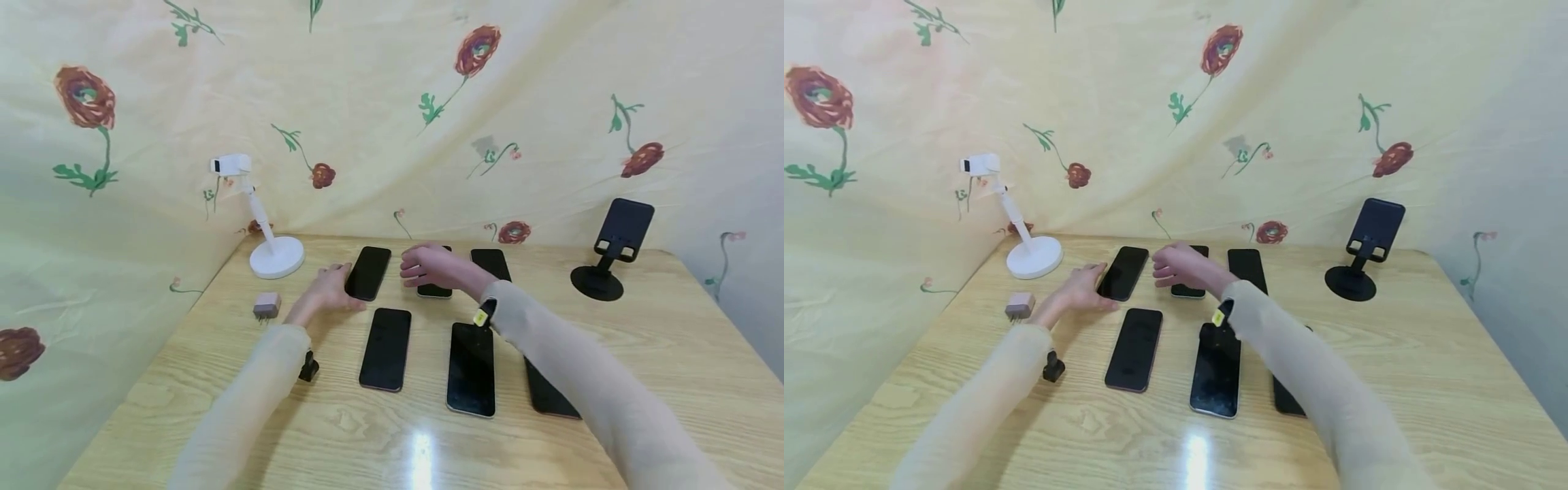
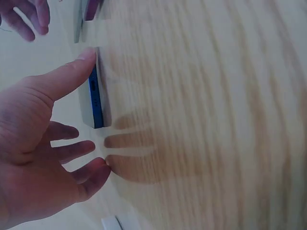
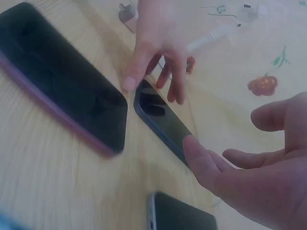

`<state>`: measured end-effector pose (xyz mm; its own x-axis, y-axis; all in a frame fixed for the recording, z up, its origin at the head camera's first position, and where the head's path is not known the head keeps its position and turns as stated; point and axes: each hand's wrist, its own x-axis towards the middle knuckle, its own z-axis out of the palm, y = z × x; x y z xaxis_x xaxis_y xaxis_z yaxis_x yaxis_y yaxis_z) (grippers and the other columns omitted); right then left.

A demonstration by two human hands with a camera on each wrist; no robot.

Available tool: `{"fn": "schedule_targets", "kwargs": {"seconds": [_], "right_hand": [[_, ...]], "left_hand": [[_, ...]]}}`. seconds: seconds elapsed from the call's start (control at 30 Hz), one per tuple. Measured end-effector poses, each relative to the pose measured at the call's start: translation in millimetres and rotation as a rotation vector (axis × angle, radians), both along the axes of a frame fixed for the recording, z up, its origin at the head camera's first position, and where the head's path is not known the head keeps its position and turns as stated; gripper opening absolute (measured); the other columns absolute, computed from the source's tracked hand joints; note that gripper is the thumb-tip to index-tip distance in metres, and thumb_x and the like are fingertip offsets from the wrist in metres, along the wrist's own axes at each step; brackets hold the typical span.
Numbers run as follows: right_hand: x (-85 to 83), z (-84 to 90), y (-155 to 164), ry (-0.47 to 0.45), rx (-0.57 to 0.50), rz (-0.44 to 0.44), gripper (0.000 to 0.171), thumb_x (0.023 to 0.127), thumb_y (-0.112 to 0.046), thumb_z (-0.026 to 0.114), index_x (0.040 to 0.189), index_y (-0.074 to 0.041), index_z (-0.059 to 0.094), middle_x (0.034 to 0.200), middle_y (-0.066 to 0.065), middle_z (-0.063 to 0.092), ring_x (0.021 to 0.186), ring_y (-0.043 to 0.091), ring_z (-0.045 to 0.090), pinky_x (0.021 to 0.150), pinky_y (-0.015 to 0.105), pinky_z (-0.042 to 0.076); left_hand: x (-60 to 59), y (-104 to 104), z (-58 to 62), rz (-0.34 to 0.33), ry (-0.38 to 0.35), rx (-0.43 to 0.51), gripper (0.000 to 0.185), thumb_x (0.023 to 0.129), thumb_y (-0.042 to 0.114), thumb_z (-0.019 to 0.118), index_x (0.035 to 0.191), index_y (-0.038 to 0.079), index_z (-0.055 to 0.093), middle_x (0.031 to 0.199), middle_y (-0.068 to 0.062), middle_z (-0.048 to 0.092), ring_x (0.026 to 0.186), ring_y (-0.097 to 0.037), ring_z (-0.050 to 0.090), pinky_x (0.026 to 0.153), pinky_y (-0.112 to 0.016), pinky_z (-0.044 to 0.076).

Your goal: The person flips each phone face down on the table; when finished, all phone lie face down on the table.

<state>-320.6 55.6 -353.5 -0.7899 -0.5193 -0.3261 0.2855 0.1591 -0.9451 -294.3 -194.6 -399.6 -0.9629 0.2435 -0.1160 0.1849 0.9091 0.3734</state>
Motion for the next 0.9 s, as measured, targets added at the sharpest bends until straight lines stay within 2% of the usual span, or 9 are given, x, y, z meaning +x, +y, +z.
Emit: {"fn": "schedule_targets", "kwargs": {"seconds": [0.13,0.3,0.5,0.67,0.9], "right_hand": [[-6.0,-8.5,-17.8,-0.079,-0.036,-0.063,0.056,0.105,-0.008,0.04,0.154,0.008,0.017,0.152,0.035,0.025,0.138,0.046,0.034,0.106,0.048,0.04],[-12.7,-17.4,-29.8,-0.115,-0.028,-0.106,0.054,0.104,-0.005,0.039,0.152,0.009,0.021,0.15,0.035,0.028,0.136,0.047,0.037,0.103,0.047,0.043],[-20.7,-25.8,-37.6,-0.164,-0.032,-0.118,0.057,0.103,-0.007,0.041,0.154,0.005,0.02,0.149,0.033,0.032,0.133,0.046,0.041,0.102,0.046,0.044],[-22.6,-31.1,-43.0,-0.214,-0.066,-0.133,0.058,0.1,-0.005,0.039,0.154,0.004,0.017,0.148,0.035,0.031,0.136,0.045,0.037,0.102,0.047,0.043],[-23.3,-34.1,-47.1,-0.23,-0.094,-0.118,0.06,0.096,0.002,0.038,0.151,0.005,0.015,0.151,0.034,0.025,0.138,0.044,0.033,0.104,0.049,0.041]], "left_hand": [[-1.1,0.4,-4.8,-0.005,0.031,0.002,0.1,0.08,0.043,0.083,0.153,-0.004,0.033,0.152,-0.028,0.035,0.133,-0.051,0.032,0.107,-0.057,0.031],[-2.4,0.8,-8.1,-0.007,0.046,0.004,0.096,0.081,0.042,0.082,0.152,-0.001,0.036,0.152,-0.024,0.038,0.131,-0.047,0.035,0.105,-0.058,0.032],[-5.9,0.2,-11.7,-0.01,0.034,0.014,0.095,0.083,0.044,0.08,0.154,-0.001,0.035,0.154,-0.021,0.036,0.133,-0.048,0.031,0.106,-0.059,0.031],[-5.8,2.4,-11.5,-0.019,0.044,0.017,0.094,0.084,0.043,0.08,0.152,-0.003,0.036,0.152,-0.02,0.039,0.131,-0.046,0.033,0.105,-0.058,0.032],[-5.2,2.9,-10.9,-0.017,0.049,0.026,0.091,0.085,0.041,0.08,0.151,-0.004,0.037,0.151,-0.021,0.04,0.13,-0.044,0.034,0.106,-0.056,0.031]]}}
